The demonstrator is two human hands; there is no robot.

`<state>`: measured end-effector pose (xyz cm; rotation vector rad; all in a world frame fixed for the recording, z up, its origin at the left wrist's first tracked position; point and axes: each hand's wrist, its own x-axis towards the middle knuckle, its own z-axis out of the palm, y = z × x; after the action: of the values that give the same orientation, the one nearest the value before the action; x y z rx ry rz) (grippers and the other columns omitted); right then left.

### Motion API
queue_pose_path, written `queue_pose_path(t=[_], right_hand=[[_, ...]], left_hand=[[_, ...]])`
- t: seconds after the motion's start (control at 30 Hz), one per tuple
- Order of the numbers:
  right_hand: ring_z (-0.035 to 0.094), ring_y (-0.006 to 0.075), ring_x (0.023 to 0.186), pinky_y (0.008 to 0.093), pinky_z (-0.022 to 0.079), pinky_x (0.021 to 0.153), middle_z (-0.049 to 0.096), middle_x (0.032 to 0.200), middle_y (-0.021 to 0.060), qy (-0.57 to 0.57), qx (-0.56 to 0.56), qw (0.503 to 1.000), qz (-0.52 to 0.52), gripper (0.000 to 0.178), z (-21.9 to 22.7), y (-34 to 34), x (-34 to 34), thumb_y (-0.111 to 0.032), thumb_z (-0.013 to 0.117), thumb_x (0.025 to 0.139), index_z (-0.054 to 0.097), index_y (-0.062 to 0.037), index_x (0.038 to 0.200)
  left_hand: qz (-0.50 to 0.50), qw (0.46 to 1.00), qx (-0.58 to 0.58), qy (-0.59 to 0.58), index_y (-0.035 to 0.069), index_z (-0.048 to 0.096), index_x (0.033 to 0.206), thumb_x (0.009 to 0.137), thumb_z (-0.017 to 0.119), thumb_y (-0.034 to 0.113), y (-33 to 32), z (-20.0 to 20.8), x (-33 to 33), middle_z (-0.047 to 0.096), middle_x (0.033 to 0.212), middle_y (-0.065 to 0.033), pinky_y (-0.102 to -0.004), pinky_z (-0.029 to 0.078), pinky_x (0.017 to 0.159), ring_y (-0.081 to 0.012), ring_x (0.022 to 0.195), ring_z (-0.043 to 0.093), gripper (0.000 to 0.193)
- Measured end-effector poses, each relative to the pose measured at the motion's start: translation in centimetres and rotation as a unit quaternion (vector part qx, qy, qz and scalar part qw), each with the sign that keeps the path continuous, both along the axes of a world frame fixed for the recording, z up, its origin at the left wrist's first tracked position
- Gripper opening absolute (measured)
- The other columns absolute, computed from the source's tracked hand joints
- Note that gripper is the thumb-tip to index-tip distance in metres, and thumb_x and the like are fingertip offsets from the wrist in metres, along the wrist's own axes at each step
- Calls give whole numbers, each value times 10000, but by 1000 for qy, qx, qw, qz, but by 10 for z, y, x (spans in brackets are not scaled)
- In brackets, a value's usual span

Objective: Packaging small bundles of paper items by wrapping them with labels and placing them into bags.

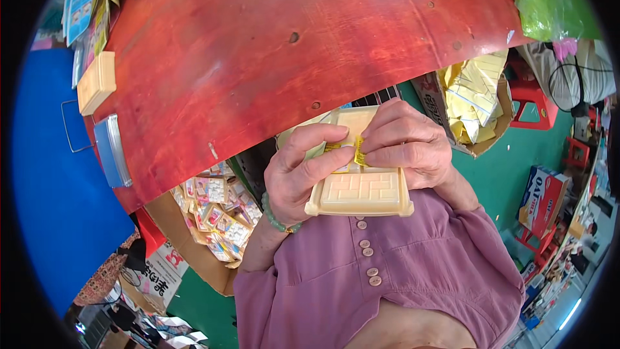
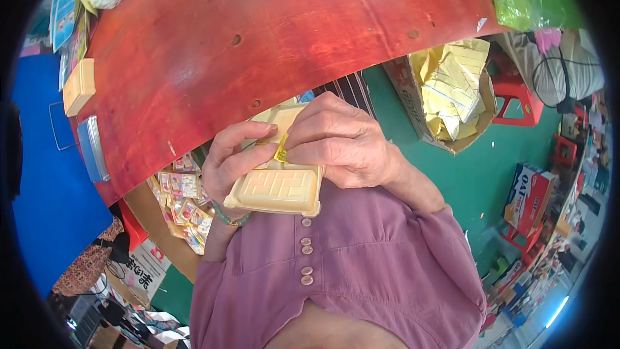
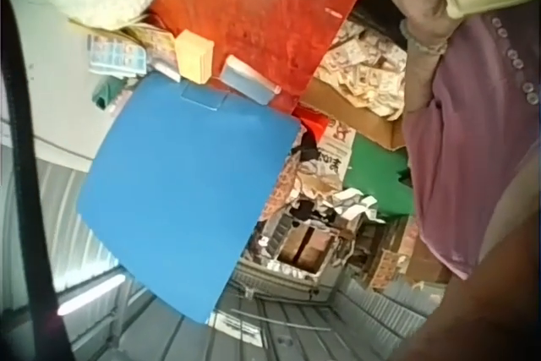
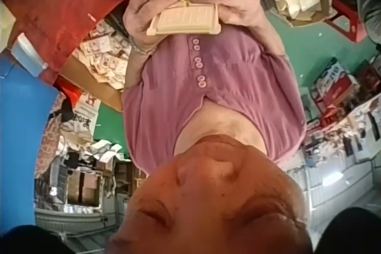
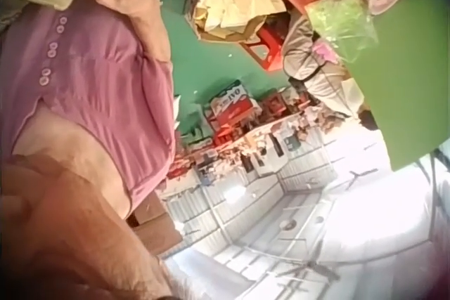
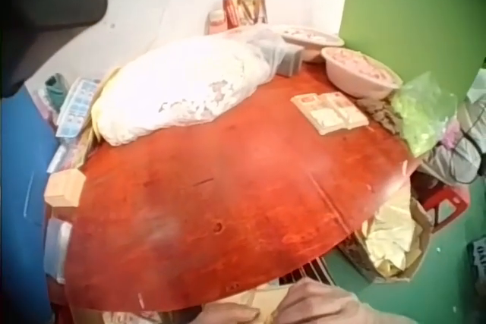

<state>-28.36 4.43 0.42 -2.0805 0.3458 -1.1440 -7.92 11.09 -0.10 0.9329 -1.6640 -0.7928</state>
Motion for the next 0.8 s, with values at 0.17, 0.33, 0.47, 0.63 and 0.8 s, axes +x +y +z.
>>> queue_pose_path(t=[0.17,0.33,0.47,0.63,0.8], right_hand=[[625,257,804,373,476,680,661,922,86,1,-8,1000,-6,256,-1,2,-6,-145,778,707,665,-36,910],[629,251,805,368,480,686,666,913,85,-3,-4,1000,-22,257,-3,7,-7,-154,778,709,663,-41,909],[640,255,819,376,486,690,672,925,98,-5,-4,1000,-14,251,-3,7,-7,-160,770,729,653,-31,911],[652,273,838,385,489,685,677,946,125,-13,-4,1000,7,244,-1,5,-6,-170,756,755,644,-20,911],[655,274,830,383,489,670,679,935,124,-13,-2,999,44,217,0,4,-8,-153,744,760,638,-20,896]], left_hand=[[1,1000,-25,7,23,663,1009,714,746,108,-2,0,-8,597,1138,-180,-352,504,847,-276,1003,616,318],[-8,1000,-17,-2,24,666,1005,716,742,109,-3,1,-8,607,1116,-181,-349,504,838,-279,985,621,312],[25,999,-28,2,8,676,993,657,774,135,-2,0,-10,636,1051,-162,-340,537,778,-270,919,651,372],[55,997,-50,-22,-3,600,969,777,712,155,-3,1,-12,629,1000,-185,-357,554,774,-288,891,661,272],[8,998,-67,2,6,590,959,767,718,192,-5,1,-10,629,984,-180,-402,549,769,-303,881,657,296]])
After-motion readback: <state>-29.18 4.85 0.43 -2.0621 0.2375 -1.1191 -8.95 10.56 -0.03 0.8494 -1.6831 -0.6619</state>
